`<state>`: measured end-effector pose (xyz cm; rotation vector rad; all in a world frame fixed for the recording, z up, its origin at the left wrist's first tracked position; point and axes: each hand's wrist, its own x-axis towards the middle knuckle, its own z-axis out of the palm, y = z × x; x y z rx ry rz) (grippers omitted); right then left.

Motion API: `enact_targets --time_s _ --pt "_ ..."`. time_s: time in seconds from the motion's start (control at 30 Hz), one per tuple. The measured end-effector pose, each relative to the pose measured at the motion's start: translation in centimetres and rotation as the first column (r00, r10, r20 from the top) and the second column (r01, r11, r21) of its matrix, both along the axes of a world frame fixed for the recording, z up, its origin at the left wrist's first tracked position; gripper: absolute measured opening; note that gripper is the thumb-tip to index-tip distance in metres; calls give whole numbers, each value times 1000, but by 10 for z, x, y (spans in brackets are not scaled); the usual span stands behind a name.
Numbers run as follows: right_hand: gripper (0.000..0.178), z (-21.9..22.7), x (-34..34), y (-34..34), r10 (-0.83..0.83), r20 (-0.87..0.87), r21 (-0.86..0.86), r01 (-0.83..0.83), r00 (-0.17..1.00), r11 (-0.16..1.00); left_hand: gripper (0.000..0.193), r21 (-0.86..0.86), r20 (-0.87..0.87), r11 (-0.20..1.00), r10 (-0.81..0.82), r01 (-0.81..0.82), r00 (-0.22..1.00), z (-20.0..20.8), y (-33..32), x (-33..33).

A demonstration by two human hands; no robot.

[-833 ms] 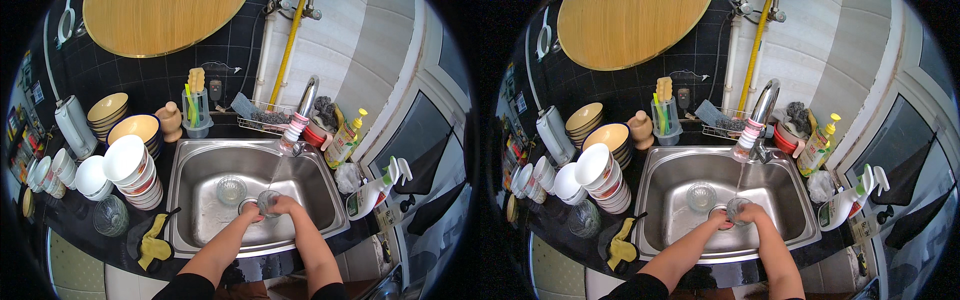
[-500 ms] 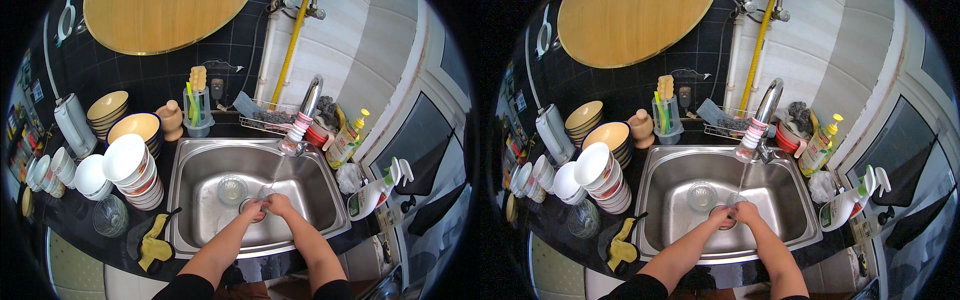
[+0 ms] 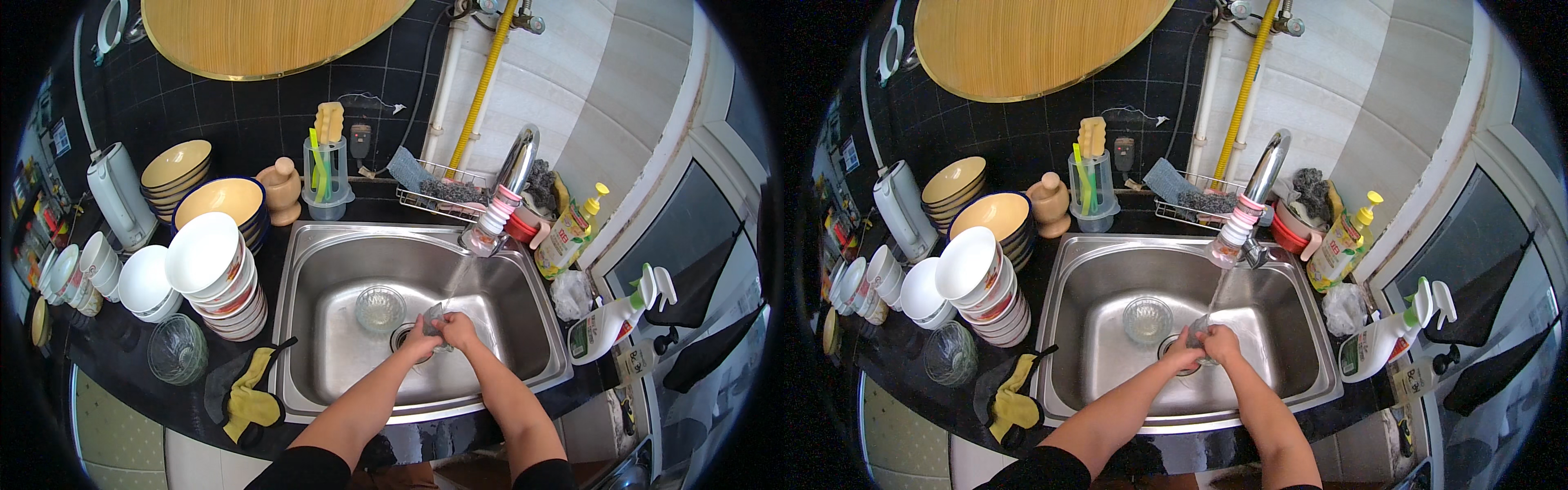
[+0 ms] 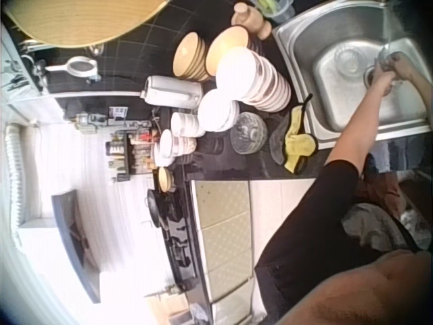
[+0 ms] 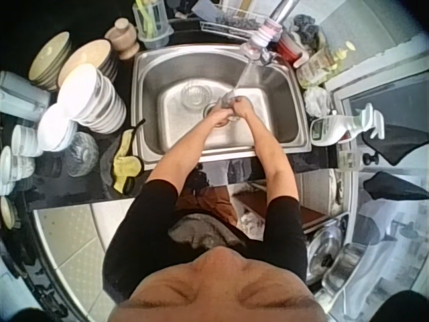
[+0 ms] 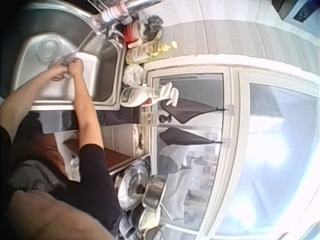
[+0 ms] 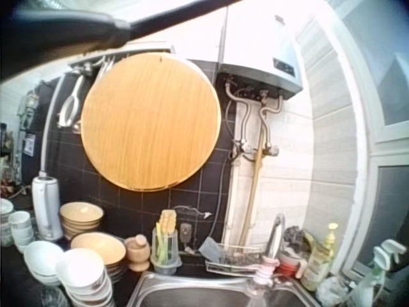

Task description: The person washes several clear glass bowls in a kitchen sink using a steel wool scrubber and running water. They scrub the interior and exterior of each bowl, rinse it thoroughly, and place it on the counter to the left of the sink. The process is repeated for multiple bowls.

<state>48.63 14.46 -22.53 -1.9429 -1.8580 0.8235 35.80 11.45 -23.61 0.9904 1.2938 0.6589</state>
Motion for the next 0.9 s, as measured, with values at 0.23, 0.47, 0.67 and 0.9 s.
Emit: enact_targets --time_s 0.23,0.47,0.67,0.9 --pt "31 23 -9 -6 13 -134 30 -9 991 1000 82 170 -40 971 178 -169 983 -81 24 5" --pt "16 49 9 -4 -172 -658 -17 213 734 977 62 -199 199 955 260 -221 945 -44 14 0" --pt "29 65 26 -7 -405 -40 225 403 914 887 51 -280 307 922 350 -267 885 -31 17 -4" --pt "39 35 43 -7 -216 428 -89 279 878 956 50 -203 425 928 370 -312 826 9 16 -9"
